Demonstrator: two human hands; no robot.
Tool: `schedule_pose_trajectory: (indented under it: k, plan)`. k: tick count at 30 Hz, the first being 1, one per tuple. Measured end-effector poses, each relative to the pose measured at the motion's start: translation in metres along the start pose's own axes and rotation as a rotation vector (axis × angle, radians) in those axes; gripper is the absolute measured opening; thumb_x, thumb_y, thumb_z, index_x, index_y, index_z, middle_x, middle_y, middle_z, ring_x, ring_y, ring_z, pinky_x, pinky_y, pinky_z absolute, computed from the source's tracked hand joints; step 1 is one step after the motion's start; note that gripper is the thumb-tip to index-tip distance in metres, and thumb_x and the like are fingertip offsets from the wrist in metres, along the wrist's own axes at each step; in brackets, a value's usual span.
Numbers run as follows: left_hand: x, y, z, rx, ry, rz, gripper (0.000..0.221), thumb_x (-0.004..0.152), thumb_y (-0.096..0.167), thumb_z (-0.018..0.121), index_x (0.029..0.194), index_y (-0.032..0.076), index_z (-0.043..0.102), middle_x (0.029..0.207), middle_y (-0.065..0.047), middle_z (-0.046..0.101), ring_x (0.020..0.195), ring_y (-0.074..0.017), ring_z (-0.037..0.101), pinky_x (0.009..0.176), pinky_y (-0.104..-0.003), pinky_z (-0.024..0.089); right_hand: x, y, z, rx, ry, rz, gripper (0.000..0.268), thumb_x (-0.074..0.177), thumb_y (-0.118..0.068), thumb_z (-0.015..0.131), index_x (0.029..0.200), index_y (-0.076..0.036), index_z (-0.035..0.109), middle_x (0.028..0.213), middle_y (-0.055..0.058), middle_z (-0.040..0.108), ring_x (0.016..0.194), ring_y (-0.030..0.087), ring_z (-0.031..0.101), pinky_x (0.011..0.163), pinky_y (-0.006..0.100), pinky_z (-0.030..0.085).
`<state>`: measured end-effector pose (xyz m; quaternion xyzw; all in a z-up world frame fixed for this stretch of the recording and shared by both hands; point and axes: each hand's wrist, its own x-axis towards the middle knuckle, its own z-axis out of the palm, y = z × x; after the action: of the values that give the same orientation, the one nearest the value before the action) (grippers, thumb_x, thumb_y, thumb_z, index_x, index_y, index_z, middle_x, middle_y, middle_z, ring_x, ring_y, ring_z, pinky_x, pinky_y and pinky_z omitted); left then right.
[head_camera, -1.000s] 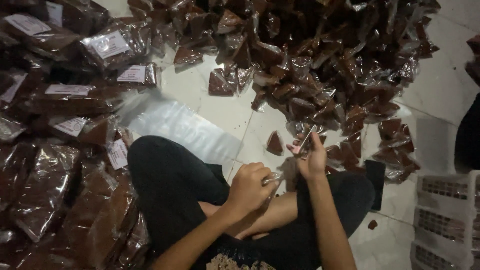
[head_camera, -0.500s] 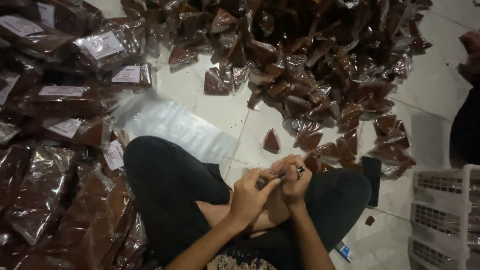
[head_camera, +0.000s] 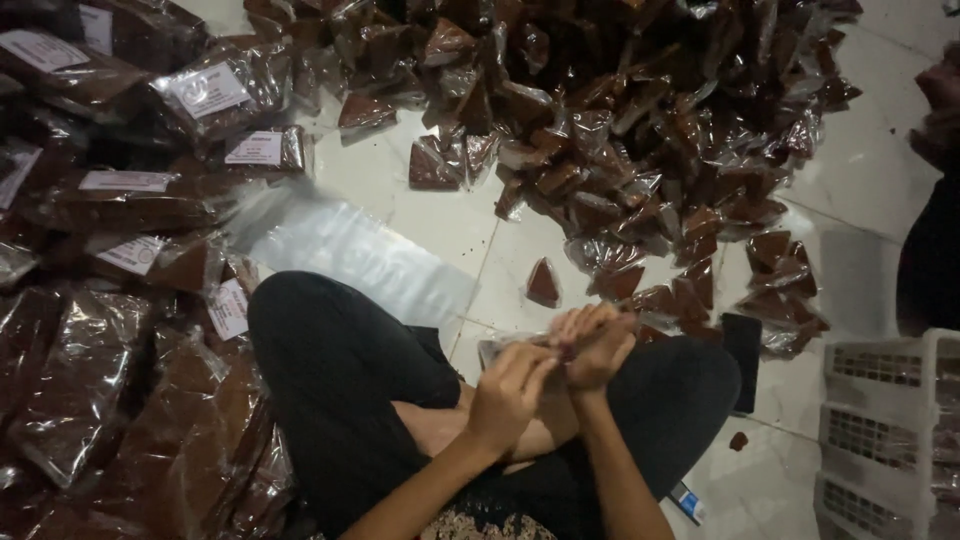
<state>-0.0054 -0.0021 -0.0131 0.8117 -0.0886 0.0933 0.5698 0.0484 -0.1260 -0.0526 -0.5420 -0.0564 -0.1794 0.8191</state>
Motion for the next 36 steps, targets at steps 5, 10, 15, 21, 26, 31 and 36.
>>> schedule_pose_trajectory:
  k: [5, 10, 15, 21, 26, 31, 36]
  plan:
    - [0.015, -0.030, -0.092, -0.213, 0.482, -0.205, 0.003, 0.094, 0.007, 0.065, 0.096, 0.009, 0.065, 0.088, -0.004, 0.068, 0.079, -0.0173, 0.066, 0.077, -0.031, 0.057, 0.022, -0.019, 0.007, 0.133, 0.421, 0.494, 0.049, 0.105, -0.055, 0.044, 0.079, -0.015, 0.053, 0.064, 0.004, 0.057, 0.056, 0.017, 0.061, 0.058, 0.031, 0.052]
    - [-0.020, -0.173, -0.237, -0.199, 1.385, -0.250, 0.034, 0.107, 0.031, 0.037, 0.138, 0.018, 0.042, 0.138, -0.008, 0.063, 0.110, -0.0216, 0.077, 0.088, -0.032, 0.073, 0.014, -0.004, -0.038, -0.623, 0.211, 0.740, 0.041, 0.103, -0.043, 0.057, 0.086, -0.005, 0.055, 0.065, 0.014, 0.062, 0.056, 0.021, 0.064, 0.049, 0.029, 0.050]
    - [-0.015, -0.211, -0.136, 0.300, 0.442, -0.440, 0.054, 0.102, 0.043, 0.041, 0.149, 0.020, 0.030, 0.153, -0.013, 0.035, 0.131, -0.0309, 0.043, 0.100, -0.049, 0.048, -0.004, 0.062, -0.106, -1.721, -0.566, 0.892, 0.054, 0.097, -0.061, 0.047, 0.123, -0.015, 0.059, 0.106, 0.024, 0.072, 0.100, 0.046, 0.071, 0.082, 0.060, 0.056]
    - [0.026, -0.213, -0.014, 0.781, -0.760, -0.583, 0.082, 0.096, 0.058, 0.045, 0.163, 0.022, 0.015, 0.170, -0.019, 0.000, 0.156, -0.0423, 0.002, 0.114, -0.069, 0.018, 0.002, 0.102, -0.149, -1.772, -0.835, 0.892, 0.055, 0.094, -0.044, 0.058, 0.125, 0.001, 0.064, 0.122, 0.026, 0.066, 0.114, 0.046, 0.065, 0.088, 0.056, 0.056]
    - [0.038, -0.188, -0.007, 0.822, -0.806, -0.468, 0.078, 0.099, 0.044, 0.052, 0.161, 0.019, 0.011, 0.166, -0.021, -0.002, 0.152, -0.0416, 0.002, 0.115, -0.067, 0.015, 0.154, 0.024, -0.093, -1.650, -0.409, 0.385, 0.041, 0.097, -0.030, 0.066, 0.112, 0.007, 0.069, 0.100, 0.032, 0.070, 0.095, 0.051, 0.068, 0.084, 0.059, 0.052]
    - [0.032, -0.234, -0.005, 0.737, -0.450, -0.442, 0.046, 0.077, 0.054, 0.078, 0.102, 0.022, 0.055, 0.107, -0.001, 0.045, 0.110, -0.0309, 0.050, 0.084, -0.047, 0.047, 0.203, 0.073, -0.071, -1.675, -0.123, 0.659, 0.085, 0.085, -0.080, 0.060, 0.148, -0.023, 0.050, 0.156, 0.022, 0.030, 0.124, 0.056, 0.052, 0.103, 0.066, 0.042]
    - [0.040, -0.231, -0.009, 0.646, -0.351, -0.492, 0.043, 0.080, 0.048, 0.078, 0.106, 0.022, 0.055, 0.100, 0.002, 0.050, 0.098, -0.0260, 0.060, 0.078, -0.043, 0.053, 0.138, 0.081, -0.019, -1.914, -0.345, 0.359, 0.076, 0.089, -0.072, 0.061, 0.133, -0.010, 0.068, 0.138, 0.028, 0.055, 0.115, 0.050, 0.063, 0.097, 0.069, 0.041]
